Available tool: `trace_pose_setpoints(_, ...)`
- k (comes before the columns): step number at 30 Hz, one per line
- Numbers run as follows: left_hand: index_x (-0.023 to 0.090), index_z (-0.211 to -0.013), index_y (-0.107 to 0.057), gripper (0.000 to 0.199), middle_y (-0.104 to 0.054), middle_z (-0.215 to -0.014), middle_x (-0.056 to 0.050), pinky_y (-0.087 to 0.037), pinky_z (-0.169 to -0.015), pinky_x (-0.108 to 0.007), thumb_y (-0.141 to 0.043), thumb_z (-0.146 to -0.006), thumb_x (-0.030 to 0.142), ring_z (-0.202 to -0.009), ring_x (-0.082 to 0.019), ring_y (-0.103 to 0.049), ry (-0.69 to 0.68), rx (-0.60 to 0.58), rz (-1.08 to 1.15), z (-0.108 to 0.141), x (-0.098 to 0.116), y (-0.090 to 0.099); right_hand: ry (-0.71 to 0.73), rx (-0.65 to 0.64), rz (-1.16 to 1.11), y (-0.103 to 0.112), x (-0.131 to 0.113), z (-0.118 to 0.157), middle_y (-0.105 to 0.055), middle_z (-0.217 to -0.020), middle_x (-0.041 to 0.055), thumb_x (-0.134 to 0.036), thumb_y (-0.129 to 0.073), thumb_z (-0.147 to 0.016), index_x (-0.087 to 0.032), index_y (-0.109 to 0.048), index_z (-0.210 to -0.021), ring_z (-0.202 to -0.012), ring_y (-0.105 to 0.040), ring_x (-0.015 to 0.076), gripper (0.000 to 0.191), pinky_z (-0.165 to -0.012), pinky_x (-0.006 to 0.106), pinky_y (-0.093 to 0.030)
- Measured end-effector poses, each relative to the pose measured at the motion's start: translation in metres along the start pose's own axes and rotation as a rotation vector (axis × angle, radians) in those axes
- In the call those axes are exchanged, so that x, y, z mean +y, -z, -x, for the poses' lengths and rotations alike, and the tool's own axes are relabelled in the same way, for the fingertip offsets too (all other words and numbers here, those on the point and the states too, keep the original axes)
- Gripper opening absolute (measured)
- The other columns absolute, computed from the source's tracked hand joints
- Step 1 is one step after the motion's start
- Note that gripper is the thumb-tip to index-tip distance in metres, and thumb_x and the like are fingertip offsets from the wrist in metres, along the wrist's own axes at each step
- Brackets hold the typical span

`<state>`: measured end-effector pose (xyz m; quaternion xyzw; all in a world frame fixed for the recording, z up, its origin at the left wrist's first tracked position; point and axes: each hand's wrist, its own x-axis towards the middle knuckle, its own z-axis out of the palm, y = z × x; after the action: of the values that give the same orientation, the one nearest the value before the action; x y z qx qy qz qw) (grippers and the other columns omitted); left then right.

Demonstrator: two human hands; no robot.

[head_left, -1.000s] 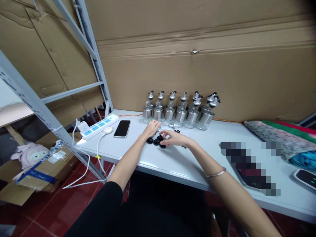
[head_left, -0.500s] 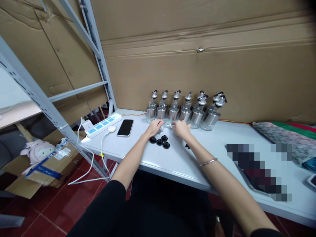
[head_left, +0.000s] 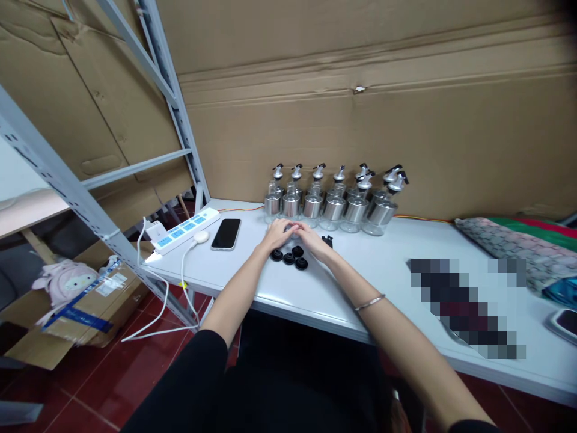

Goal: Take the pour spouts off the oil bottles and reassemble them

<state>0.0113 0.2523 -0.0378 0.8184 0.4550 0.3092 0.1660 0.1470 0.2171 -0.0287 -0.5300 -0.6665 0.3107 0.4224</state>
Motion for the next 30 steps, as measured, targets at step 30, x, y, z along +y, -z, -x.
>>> trace_pose_setpoints(30,0.015,-0.115,-0.052,0.032,-0.050,-0.124,-0.011,-0.038,-0.102,-0.046,-0.039,-0.096,0.037,-0.118,-0.023,-0.048,0.223,0.477,0.233,-0.004,0.013,0.019,0.064,0.787,0.095,0.135,0.015,-0.056,-0.062,-0.113,0.0167,-0.029,-0.052,-0.079,-0.009,-0.050,-0.119,-0.100,-0.060,0.0230,0.044,-0.091,0.037,-0.045)
